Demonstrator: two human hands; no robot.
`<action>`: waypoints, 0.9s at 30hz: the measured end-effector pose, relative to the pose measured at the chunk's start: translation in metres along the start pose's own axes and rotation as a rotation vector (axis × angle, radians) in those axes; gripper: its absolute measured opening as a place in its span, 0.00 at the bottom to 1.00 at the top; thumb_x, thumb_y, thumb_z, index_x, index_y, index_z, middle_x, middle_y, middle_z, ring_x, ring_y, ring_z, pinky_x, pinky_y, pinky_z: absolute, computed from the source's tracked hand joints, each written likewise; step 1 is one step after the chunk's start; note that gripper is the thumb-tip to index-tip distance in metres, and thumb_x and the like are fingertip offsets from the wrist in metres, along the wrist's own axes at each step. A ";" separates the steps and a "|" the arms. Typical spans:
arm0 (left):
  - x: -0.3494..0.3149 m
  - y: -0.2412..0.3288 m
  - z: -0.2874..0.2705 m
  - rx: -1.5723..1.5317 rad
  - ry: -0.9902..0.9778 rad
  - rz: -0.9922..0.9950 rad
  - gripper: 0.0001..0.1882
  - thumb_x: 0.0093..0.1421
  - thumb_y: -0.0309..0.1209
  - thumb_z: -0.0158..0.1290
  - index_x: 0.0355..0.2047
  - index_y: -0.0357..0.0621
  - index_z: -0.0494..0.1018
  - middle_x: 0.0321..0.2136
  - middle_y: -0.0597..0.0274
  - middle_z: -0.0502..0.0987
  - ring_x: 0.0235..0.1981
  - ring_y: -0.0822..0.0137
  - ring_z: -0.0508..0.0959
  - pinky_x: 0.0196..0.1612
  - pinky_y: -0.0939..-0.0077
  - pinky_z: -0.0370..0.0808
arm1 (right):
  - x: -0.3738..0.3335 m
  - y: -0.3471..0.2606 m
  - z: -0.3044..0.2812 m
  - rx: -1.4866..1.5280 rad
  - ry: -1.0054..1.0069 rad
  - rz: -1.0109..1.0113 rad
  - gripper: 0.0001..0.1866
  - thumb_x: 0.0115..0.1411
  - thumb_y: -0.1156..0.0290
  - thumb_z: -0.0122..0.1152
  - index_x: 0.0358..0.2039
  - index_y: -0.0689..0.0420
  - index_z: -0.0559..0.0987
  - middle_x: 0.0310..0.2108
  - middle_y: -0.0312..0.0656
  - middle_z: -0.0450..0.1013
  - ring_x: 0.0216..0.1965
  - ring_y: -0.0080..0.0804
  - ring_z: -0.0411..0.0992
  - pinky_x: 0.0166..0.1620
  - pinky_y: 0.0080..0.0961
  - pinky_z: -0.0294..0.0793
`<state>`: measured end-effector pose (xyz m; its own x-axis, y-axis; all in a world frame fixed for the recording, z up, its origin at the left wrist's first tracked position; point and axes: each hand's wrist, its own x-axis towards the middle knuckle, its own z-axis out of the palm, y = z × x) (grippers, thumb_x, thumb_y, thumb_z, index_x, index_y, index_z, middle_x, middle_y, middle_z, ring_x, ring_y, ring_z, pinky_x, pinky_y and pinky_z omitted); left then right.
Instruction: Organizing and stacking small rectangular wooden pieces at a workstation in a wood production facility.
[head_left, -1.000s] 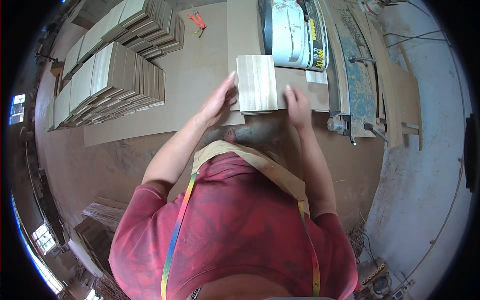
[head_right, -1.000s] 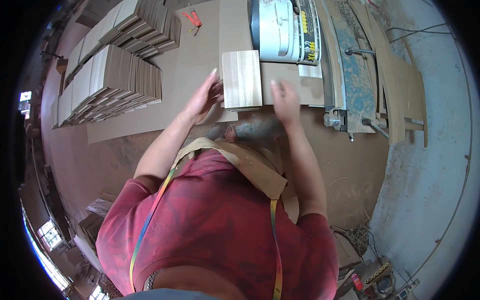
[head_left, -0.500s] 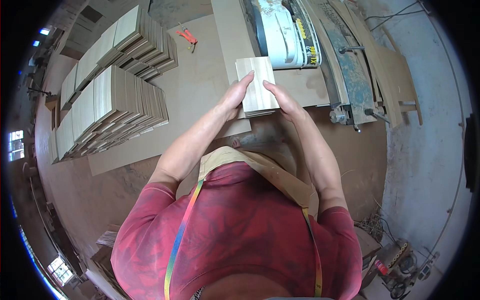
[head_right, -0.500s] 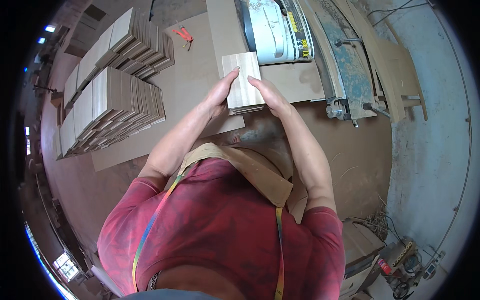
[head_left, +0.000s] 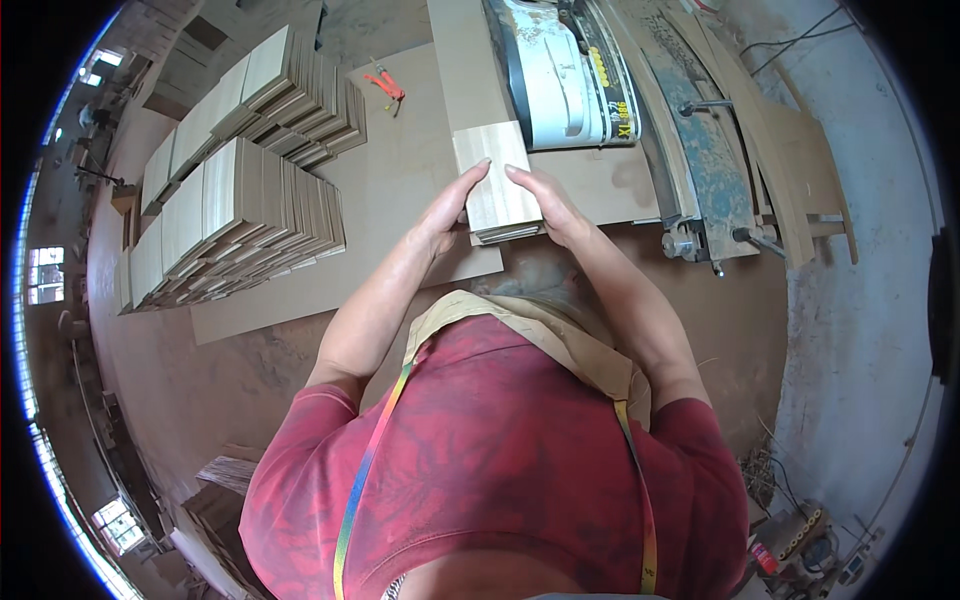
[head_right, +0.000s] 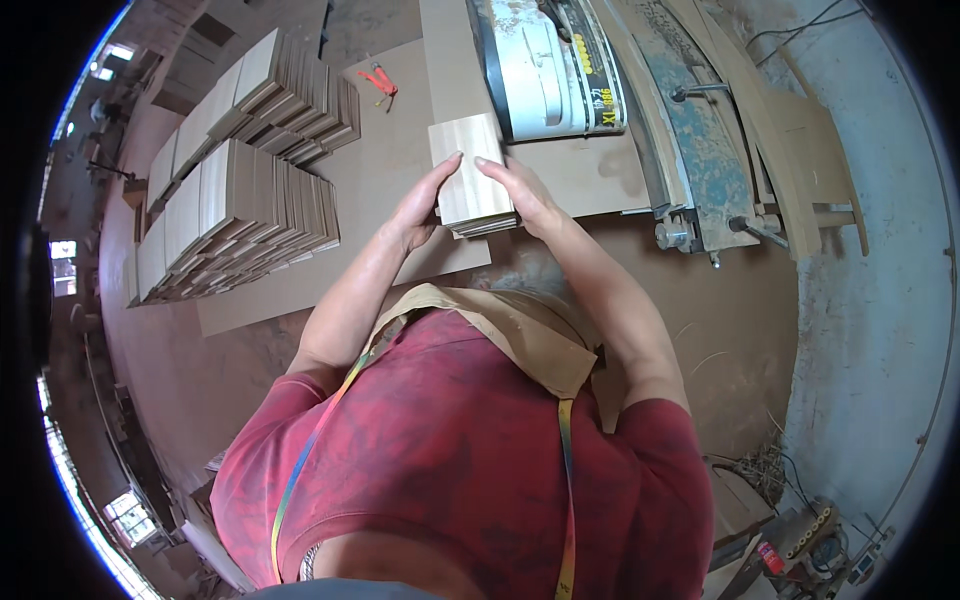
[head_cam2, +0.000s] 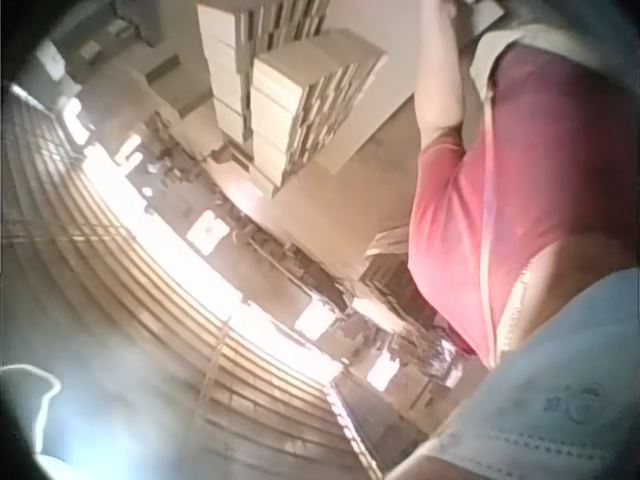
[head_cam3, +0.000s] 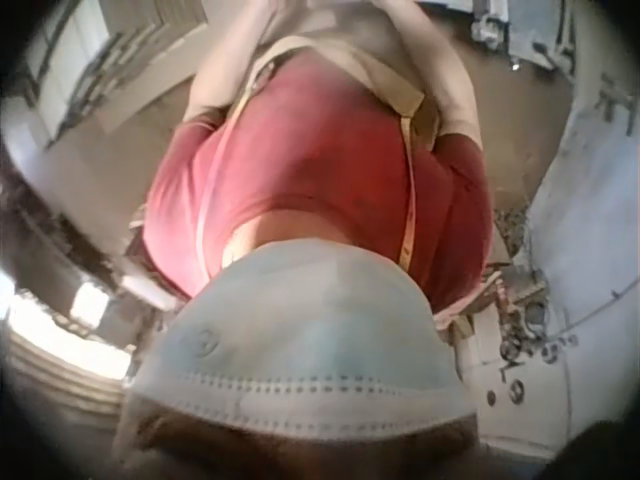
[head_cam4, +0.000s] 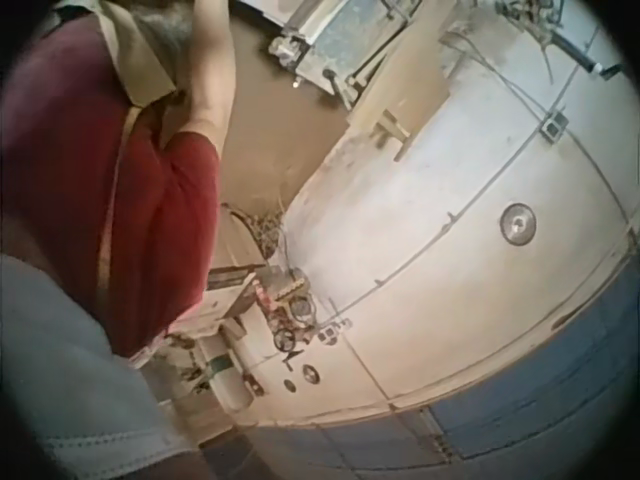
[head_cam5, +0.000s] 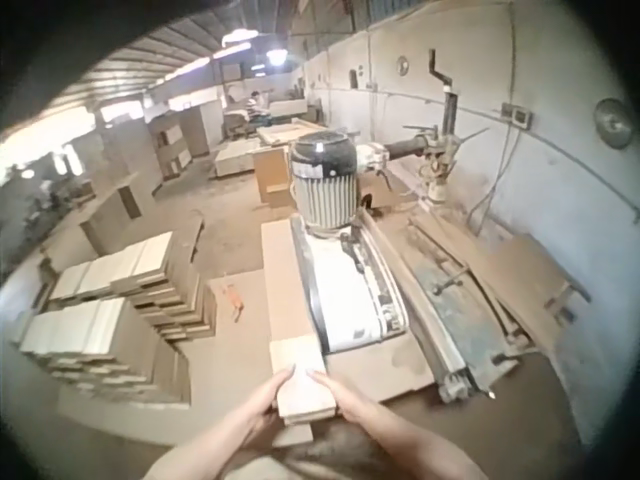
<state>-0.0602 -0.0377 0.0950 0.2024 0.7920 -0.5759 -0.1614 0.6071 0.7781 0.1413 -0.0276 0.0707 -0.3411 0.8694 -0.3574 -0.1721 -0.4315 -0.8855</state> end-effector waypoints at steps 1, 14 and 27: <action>-0.001 -0.001 -0.001 -0.004 0.022 -0.020 0.42 0.74 0.58 0.53 0.70 0.32 0.71 0.67 0.39 0.76 0.62 0.52 0.80 0.62 0.66 0.75 | 0.003 0.001 0.000 -0.024 -0.011 0.024 0.41 0.70 0.46 0.61 0.65 0.75 0.73 0.56 0.59 0.79 0.52 0.42 0.80 0.54 0.31 0.78; 0.018 0.028 -0.007 0.005 0.148 0.050 0.40 0.74 0.55 0.55 0.68 0.28 0.71 0.64 0.39 0.77 0.60 0.52 0.81 0.62 0.64 0.75 | 0.049 -0.011 -0.014 -0.310 0.096 -0.079 0.36 0.69 0.50 0.63 0.58 0.76 0.77 0.53 0.61 0.80 0.50 0.49 0.81 0.53 0.38 0.79; 0.008 0.035 0.011 -0.020 0.248 0.058 0.31 0.80 0.43 0.50 0.61 0.17 0.73 0.54 0.38 0.81 0.47 0.59 0.83 0.50 0.68 0.79 | 0.017 -0.019 0.023 -0.762 0.274 -0.217 0.29 0.71 0.56 0.59 0.50 0.77 0.81 0.46 0.68 0.82 0.46 0.65 0.81 0.54 0.51 0.80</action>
<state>-0.0535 -0.0105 0.1208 -0.0500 0.8155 -0.5766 -0.1855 0.5597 0.8076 0.1170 -0.0100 0.0884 -0.1184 0.9846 -0.1284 0.4975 -0.0531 -0.8659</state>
